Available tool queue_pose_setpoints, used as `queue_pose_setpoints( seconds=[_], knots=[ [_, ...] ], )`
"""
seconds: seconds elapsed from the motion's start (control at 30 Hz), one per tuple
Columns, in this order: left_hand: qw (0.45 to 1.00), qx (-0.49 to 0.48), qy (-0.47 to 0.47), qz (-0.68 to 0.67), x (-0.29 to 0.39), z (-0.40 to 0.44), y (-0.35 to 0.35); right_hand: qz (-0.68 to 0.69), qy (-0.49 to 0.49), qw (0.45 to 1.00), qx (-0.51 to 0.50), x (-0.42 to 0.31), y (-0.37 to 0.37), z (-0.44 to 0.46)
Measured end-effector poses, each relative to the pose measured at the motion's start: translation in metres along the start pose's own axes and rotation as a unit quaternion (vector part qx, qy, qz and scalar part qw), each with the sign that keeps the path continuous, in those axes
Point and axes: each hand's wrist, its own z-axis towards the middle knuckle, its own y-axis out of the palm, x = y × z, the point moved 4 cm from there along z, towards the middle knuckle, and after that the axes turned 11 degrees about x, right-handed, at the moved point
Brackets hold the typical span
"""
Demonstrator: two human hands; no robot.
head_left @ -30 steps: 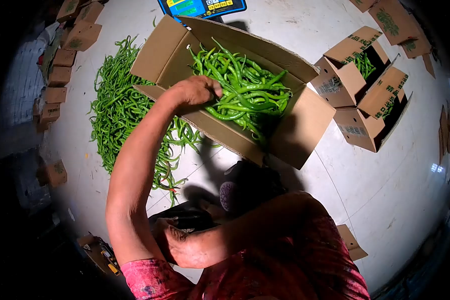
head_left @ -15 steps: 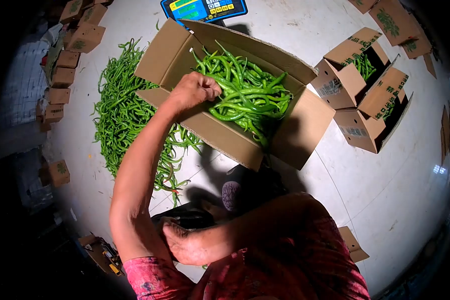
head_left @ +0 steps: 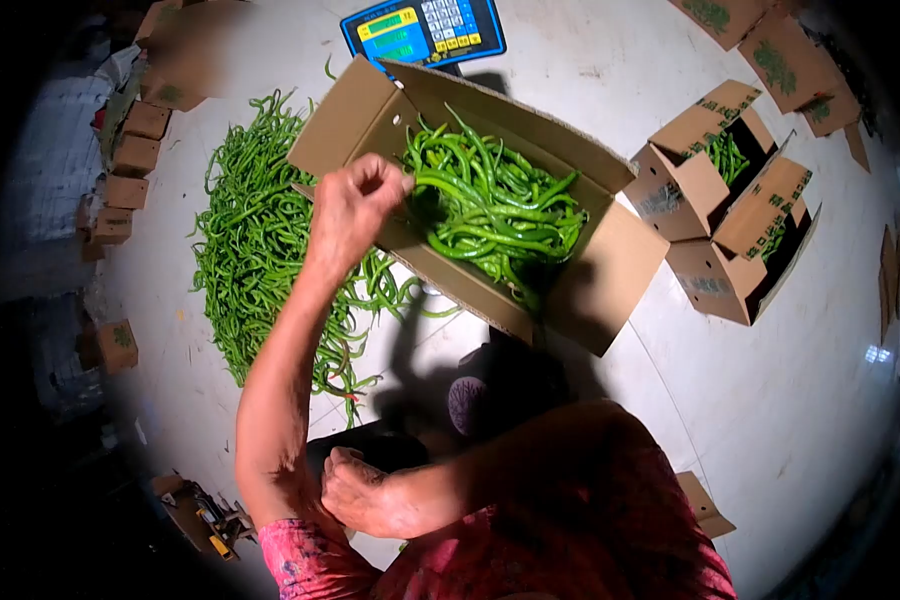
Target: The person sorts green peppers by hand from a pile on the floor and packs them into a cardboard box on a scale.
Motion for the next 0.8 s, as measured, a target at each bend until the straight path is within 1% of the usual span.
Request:
queue_pose_setpoints(
  seconds=[0.1,0.17,0.23,0.27,0.3,0.37,0.43,0.5,0.57,0.6,0.63,0.7,0.73,0.77,0.8],
  knots=[
    [0.998,0.035,-0.046,-0.031,0.018,-0.030,-0.017,0.000,0.002,1.000,-0.021,0.007,-0.006,0.004],
    [0.995,0.040,-0.075,-0.046,0.023,-0.055,-0.033,-0.006,-0.008,1.000,-0.020,0.010,-0.010,0.006],
    [0.991,0.017,-0.106,-0.080,0.017,-0.080,-0.043,-0.018,-0.022,0.999,-0.017,0.012,-0.015,0.009],
    [0.985,0.013,-0.124,-0.120,0.009,-0.091,-0.044,-0.022,-0.028,0.999,-0.014,0.014,-0.019,0.009],
    [0.991,0.023,-0.098,-0.093,-0.004,-0.100,-0.046,-0.029,-0.033,0.999,-0.013,0.013,-0.018,0.012],
    [0.995,0.024,-0.076,-0.053,-0.023,-0.113,-0.046,-0.046,-0.047,0.998,-0.014,0.014,-0.018,0.012],
    [0.989,0.037,-0.125,-0.075,-0.042,-0.127,-0.042,-0.068,-0.064,0.995,-0.019,0.012,-0.015,0.012],
    [0.989,-0.013,-0.148,-0.012,-0.059,-0.139,-0.039,-0.045,-0.044,0.998,-0.009,0.014,-0.015,0.014],
    [0.985,-0.038,-0.164,-0.024,-0.075,-0.149,-0.032,-0.046,-0.035,0.998,0.009,0.017,-0.016,0.014],
    [0.982,-0.056,-0.178,-0.022,-0.077,-0.152,-0.029,-0.081,-0.032,0.996,0.011,0.019,-0.015,0.014],
    [0.984,-0.079,-0.160,-0.017,-0.081,-0.155,-0.025,-0.113,-0.028,0.993,0.013,0.020,-0.013,0.014],
    [0.992,-0.111,-0.044,0.044,-0.072,-0.159,-0.023,-0.168,-0.024,0.985,0.018,0.019,-0.009,0.013],
    [0.985,-0.149,-0.049,0.076,-0.077,-0.163,-0.023,-0.189,-0.009,0.982,-0.015,0.017,-0.003,0.015],
    [0.988,-0.141,-0.029,0.051,-0.083,-0.167,-0.024,-0.203,0.002,0.978,-0.048,0.013,0.007,0.021],
    [0.986,-0.154,-0.055,0.035,-0.077,-0.169,-0.030,-0.069,0.101,0.978,-0.167,0.009,0.025,0.029]
  ],
)
